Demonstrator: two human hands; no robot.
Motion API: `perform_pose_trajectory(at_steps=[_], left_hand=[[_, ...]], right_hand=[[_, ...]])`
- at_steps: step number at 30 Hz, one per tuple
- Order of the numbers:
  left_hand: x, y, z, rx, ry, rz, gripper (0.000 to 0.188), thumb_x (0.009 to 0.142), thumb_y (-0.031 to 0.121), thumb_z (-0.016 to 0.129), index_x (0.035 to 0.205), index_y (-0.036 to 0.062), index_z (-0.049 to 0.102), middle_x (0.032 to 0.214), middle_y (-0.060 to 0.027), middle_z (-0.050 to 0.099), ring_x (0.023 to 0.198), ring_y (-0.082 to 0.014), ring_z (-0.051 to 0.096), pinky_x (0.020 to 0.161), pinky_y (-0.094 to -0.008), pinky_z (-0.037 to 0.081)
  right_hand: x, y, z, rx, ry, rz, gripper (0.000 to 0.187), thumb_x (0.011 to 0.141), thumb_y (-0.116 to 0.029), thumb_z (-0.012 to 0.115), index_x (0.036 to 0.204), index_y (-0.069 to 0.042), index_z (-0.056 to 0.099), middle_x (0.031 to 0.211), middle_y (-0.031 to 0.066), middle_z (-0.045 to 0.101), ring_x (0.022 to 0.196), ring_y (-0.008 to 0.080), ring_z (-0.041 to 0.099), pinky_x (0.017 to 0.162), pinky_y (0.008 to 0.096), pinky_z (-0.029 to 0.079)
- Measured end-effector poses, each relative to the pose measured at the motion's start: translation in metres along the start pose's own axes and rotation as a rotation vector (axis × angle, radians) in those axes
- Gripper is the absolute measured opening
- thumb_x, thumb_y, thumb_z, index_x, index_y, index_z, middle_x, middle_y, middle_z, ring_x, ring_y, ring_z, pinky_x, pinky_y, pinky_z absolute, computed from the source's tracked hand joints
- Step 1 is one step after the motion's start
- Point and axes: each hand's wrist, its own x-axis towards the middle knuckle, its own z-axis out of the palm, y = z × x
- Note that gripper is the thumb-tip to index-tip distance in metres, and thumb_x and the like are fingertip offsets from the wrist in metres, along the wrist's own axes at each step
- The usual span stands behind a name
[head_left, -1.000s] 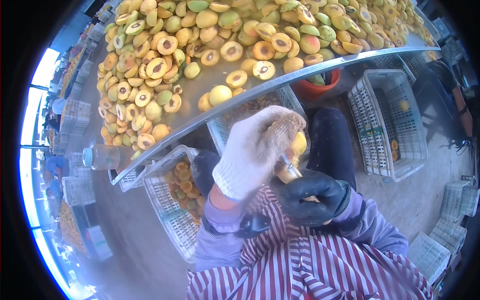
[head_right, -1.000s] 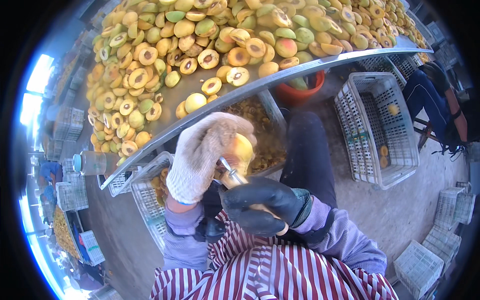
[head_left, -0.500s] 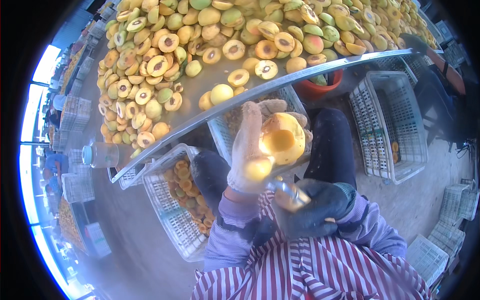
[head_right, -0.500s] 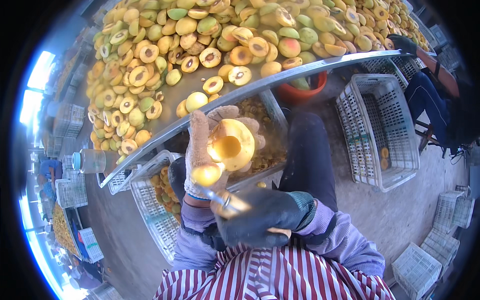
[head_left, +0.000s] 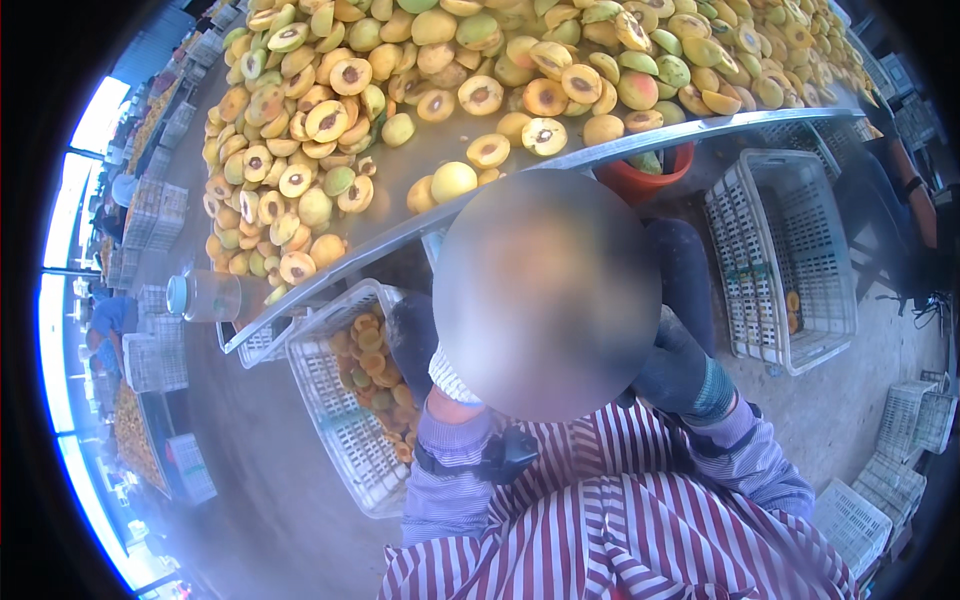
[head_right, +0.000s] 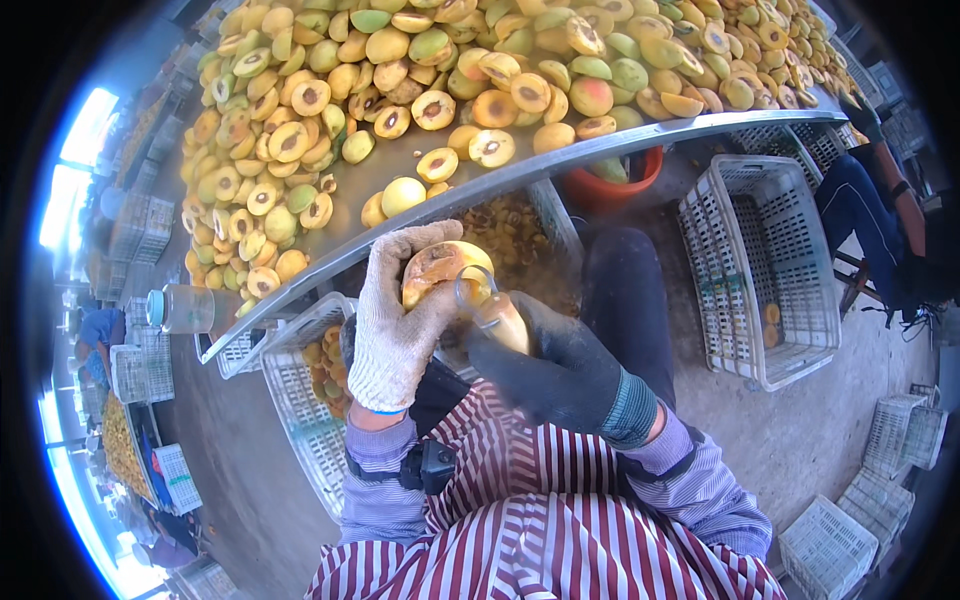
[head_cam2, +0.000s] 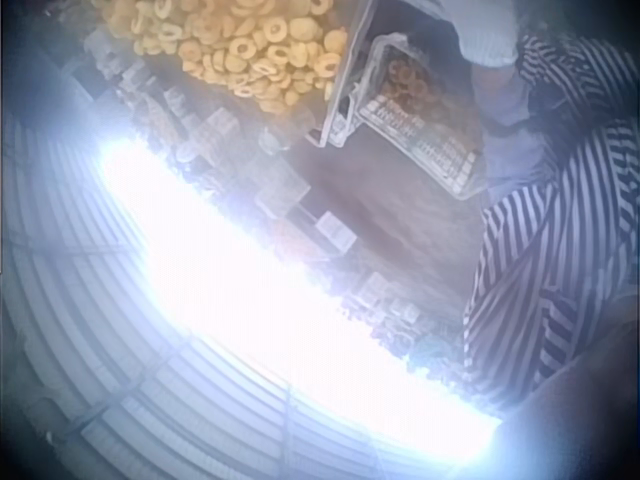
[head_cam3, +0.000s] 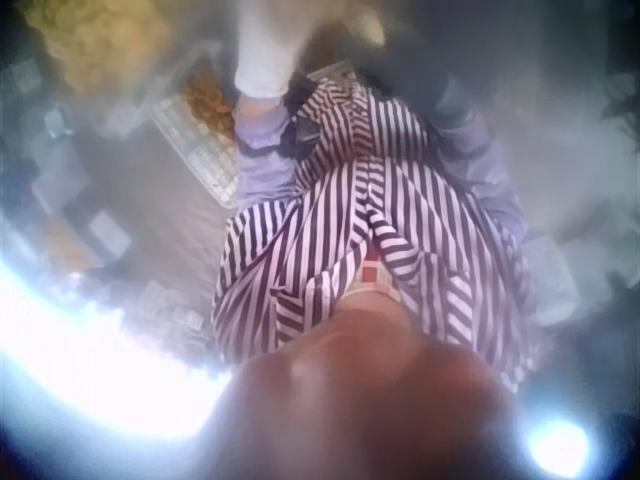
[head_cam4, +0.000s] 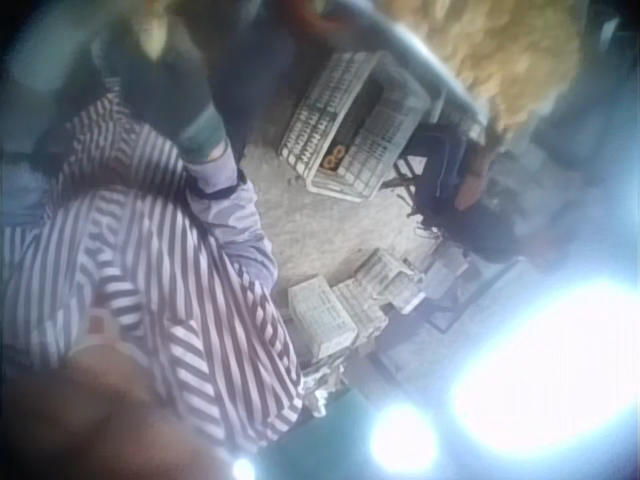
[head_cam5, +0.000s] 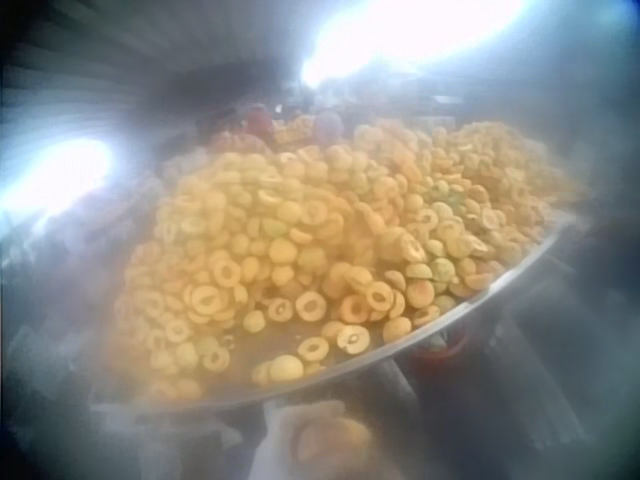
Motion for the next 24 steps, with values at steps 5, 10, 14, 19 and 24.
perform_pose_trajectory(at_steps=[5,10,14,19,24], left_hand=[[-0.004,0.004,-0.003,0.160,-0.025,0.059,0.039,0.076,0.002,0.063,0.113,0.0028,0.053,0.110,-0.0101,0.058,0.101,-0.0183,0.057,0.090,-0.0296,0.043],[-0.007,0.011,-0.007,0.274,-0.059,0.129,0.042,0.074,0.002,0.065,0.113,0.0024,0.052,0.105,-0.0130,0.059,0.096,-0.0244,0.060,0.085,-0.0311,0.046],[-0.011,0.006,-0.006,0.333,-0.028,0.162,0.041,0.073,0.003,0.066,0.112,0.0031,0.053,0.102,-0.0147,0.061,0.093,-0.0280,0.062,0.081,-0.0331,0.048],[-0.014,0.008,-0.007,0.423,-0.012,0.182,0.043,0.071,0.004,0.068,0.111,0.0051,0.054,0.104,-0.0147,0.061,0.094,-0.0316,0.061,0.079,-0.0358,0.049],[-0.017,0.022,-0.010,0.533,0.021,0.140,0.045,0.068,0.004,0.069,0.110,0.0060,0.055,0.105,-0.0138,0.061,0.094,-0.0325,0.060,0.078,-0.0370,0.049]], right_hand=[[0.007,0.025,-0.009,-0.496,0.097,-0.458,0.024,0.087,-0.016,0.060,0.106,-0.004,0.052,0.071,0.0076,0.061,0.059,0.0144,0.061,0.052,0.0275,0.047],[0.004,0.025,-0.012,-0.776,0.163,-0.412,0.031,0.082,-0.020,0.066,0.105,-0.005,0.052,0.075,0.0149,0.063,0.065,0.0289,0.065,0.055,0.0326,0.050],[0.005,0.022,-0.011,-1.013,0.225,-0.423,0.031,0.080,-0.022,0.067,0.101,-0.007,0.051,0.073,0.0134,0.063,0.063,0.0309,0.064,0.053,0.0354,0.050],[0.005,0.027,-0.014,-1.198,0.295,-0.478,0.031,0.078,-0.020,0.067,0.099,-0.009,0.048,0.069,0.0115,0.061,0.061,0.0308,0.063,0.052,0.0374,0.049],[0.005,0.029,-0.016,-1.242,0.281,-0.458,0.031,0.077,-0.019,0.066,0.100,-0.010,0.047,0.068,0.0112,0.061,0.061,0.0314,0.062,0.052,0.0386,0.048]])
